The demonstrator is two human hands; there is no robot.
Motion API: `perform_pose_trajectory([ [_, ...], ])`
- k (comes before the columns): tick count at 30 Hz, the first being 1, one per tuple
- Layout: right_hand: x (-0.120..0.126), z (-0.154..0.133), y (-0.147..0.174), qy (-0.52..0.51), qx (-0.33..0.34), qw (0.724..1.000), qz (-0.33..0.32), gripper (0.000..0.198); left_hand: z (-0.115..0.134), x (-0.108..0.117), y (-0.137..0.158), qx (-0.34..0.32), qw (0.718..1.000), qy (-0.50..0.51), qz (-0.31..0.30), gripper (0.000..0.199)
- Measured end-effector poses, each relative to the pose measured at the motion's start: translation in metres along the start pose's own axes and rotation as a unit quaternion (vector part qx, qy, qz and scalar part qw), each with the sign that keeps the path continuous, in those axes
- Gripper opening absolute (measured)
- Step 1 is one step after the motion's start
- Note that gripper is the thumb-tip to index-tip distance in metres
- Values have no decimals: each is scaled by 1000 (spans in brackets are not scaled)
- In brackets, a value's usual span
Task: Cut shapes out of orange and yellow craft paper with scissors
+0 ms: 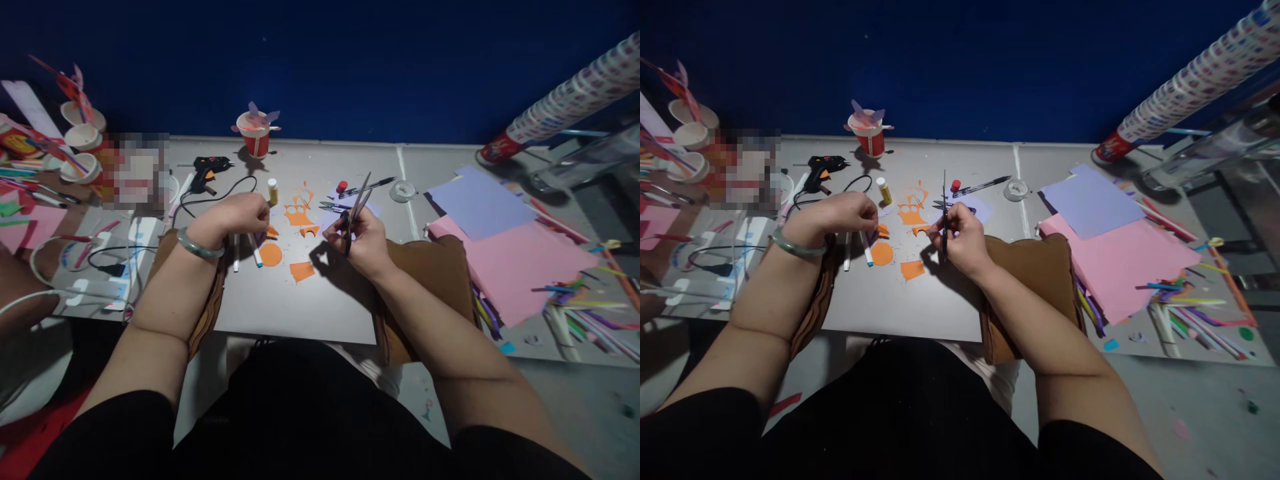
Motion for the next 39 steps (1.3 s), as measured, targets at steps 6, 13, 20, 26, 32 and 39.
perform_pose_trajectory([
  [6,-2,-1,1,22,2,1000,-2,36,-7,9,1,8,998,68,-11,21],
  [13,-3,-4,4,42,11,999,6,36,4,7,1,62,994,16,-84,16],
  [20,-4,-2,3,38,15,999,0,37,-2,7,0,57,997,32,-46,16],
  [26,-6,2,2,49,50,997,15,34,9,19,3,129,985,-116,-27,9],
  [32,-6,0,2,59,65,996,13,33,9,17,2,166,978,-121,-27,10],
  [39,-9,4,2,49,52,997,2,36,2,13,-1,166,960,-218,-49,10],
])
Point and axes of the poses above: each hand's wrist, its own y-axis away from the middle knuckle, its own x-axis out of the back of the hand, z = x × y, the point moved 4 cm from there along -y, towards the middle knuckle, and after that the axes turned 13 degrees about -x, right-handed, at the moved point
